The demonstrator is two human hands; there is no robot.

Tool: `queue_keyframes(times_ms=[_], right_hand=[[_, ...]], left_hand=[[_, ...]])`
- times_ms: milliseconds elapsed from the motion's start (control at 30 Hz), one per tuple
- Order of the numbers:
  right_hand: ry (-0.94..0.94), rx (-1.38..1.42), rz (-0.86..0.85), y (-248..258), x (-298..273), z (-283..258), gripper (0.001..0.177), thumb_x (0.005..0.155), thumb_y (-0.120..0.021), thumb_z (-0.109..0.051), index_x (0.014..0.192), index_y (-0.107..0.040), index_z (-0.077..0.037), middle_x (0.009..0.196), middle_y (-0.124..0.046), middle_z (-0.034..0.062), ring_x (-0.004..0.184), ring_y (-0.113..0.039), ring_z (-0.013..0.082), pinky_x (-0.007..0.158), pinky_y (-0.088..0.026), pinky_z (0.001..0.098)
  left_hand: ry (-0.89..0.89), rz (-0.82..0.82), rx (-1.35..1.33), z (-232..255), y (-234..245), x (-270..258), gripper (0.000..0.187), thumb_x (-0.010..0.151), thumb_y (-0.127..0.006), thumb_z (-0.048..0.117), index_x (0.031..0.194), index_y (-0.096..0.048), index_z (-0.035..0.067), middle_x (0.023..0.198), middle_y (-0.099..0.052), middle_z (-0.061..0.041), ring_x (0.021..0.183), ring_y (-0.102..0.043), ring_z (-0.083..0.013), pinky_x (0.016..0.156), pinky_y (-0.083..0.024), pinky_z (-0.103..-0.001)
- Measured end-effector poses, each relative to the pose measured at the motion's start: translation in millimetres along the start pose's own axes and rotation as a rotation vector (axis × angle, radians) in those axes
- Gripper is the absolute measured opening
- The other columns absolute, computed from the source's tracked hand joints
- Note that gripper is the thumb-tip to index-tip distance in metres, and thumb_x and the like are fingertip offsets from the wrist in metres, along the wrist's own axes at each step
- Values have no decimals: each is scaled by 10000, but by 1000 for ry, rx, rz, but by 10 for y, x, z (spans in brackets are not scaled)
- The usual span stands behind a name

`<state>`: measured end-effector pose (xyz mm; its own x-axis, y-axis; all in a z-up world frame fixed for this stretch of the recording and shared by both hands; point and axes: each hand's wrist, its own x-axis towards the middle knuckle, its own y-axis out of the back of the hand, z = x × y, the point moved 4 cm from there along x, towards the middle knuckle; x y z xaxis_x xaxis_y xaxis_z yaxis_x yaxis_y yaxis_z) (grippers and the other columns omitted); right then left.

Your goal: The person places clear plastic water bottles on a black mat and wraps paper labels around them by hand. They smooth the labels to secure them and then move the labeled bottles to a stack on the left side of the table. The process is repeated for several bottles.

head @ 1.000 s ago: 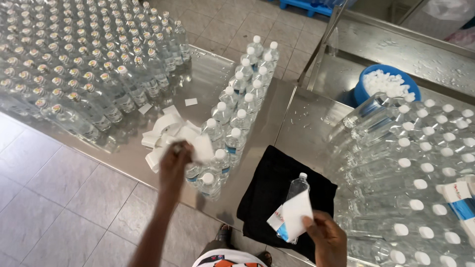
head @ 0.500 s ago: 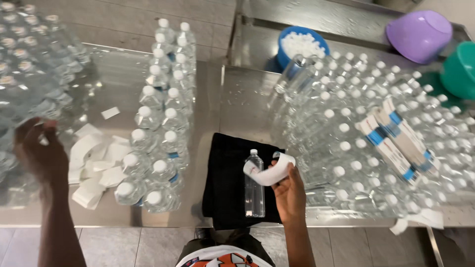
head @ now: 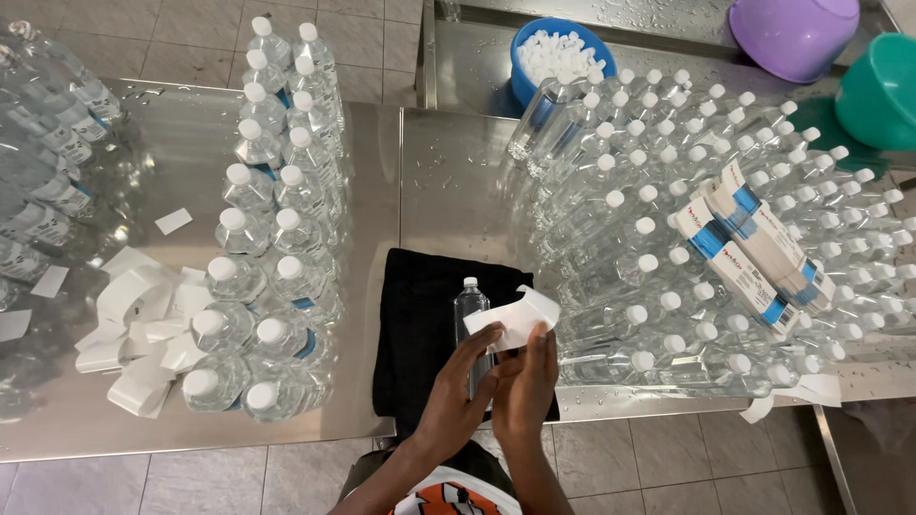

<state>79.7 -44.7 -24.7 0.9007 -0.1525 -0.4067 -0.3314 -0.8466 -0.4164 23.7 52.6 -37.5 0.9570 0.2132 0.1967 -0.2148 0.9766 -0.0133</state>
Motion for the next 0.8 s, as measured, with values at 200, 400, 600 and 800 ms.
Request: queue_keyframes(times_ms=[200, 400, 600, 800], right_hand=[[293, -465, -215, 111, 12, 115, 603, 1013, -611, -429, 1516, -583, -98, 1242, -767, 118, 1160, -741, 244, 938, -562, 364], [583, -913, -660, 8, -59, 104, 592, 1084, -645, -329, 1624, -475, -159, 1833, -193, 165, 1718, -137, 352, 1361, -161, 558], [622, -879, -900, 256, 35, 223, 695, 1168, -497, -471, 1733, -259, -144, 1845, -150, 179, 1723, 4, 443, 1360, -181, 634], [955, -712, -899, 327, 10, -53, 327, 1098, -600, -11, 1414, -685, -36, 1475, -706, 147, 1482, -604, 336, 1345, -414, 558]], left_hand=[[143, -44, -41, -275, -135, 44, 561, 1047, -611, 34, 1591, -488, 89, 1614, -581, -143, 1465, -594, -354, 1203, -524, -481], [294, 188, -483, -377, -84, 120, 657, 1012, -643, 416, 1558, -480, 89, 1447, -702, -163, 1312, -739, -305, 1006, -663, -395], [376, 386, -904, -710, -26, 149, 540, 965, -763, 202, 1462, -581, 97, 1114, -731, -105, 957, -688, -164, 804, -554, -287], [561, 602, -881, -500, -84, 337, 189, 1059, -677, 228, 1152, -677, 63, 1001, -764, -84, 874, -730, -213, 811, -583, -355]])
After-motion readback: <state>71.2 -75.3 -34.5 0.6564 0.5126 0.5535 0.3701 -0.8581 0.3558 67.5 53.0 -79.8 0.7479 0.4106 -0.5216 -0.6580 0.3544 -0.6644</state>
